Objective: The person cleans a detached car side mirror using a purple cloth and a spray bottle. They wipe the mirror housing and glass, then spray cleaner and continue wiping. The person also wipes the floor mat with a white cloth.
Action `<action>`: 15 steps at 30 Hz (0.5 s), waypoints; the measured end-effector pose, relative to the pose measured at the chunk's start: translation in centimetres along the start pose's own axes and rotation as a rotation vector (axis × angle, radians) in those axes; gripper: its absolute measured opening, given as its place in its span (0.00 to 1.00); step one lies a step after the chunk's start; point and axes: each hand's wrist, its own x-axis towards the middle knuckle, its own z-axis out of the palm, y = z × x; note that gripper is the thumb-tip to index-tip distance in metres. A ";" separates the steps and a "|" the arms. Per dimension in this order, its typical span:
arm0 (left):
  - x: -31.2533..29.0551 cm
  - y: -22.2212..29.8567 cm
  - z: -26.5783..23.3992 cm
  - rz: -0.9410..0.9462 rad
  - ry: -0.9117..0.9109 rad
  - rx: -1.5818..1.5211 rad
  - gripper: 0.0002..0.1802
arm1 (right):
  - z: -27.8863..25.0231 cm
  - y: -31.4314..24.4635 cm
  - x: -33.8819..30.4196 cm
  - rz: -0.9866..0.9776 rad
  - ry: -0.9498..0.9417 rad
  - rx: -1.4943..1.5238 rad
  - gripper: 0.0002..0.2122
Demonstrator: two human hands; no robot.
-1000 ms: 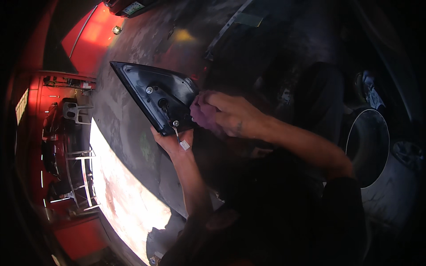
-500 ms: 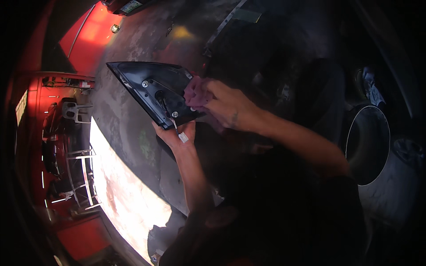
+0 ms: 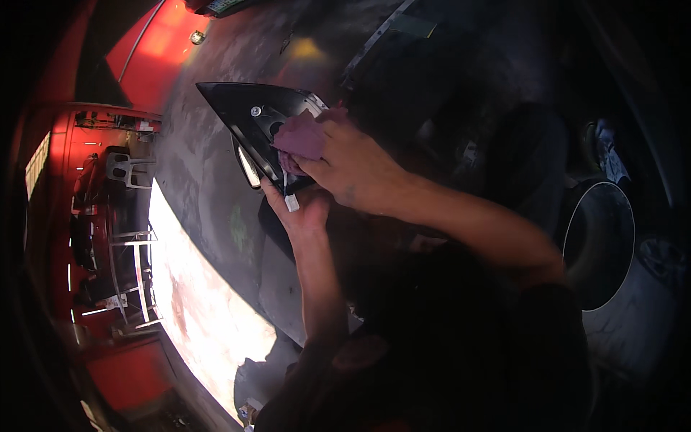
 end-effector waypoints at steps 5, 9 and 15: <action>0.2 -0.5 -0.6 0.025 -0.069 0.051 0.28 | 0.5 2.4 -1.4 -0.014 0.185 0.271 0.19; -0.3 0.0 0.2 0.041 -0.245 0.042 0.29 | -0.6 2.6 -0.7 -0.039 0.137 0.494 0.15; -1.7 -0.3 0.8 0.069 -0.056 -0.038 0.24 | -2.7 4.5 2.3 0.235 0.318 0.286 0.18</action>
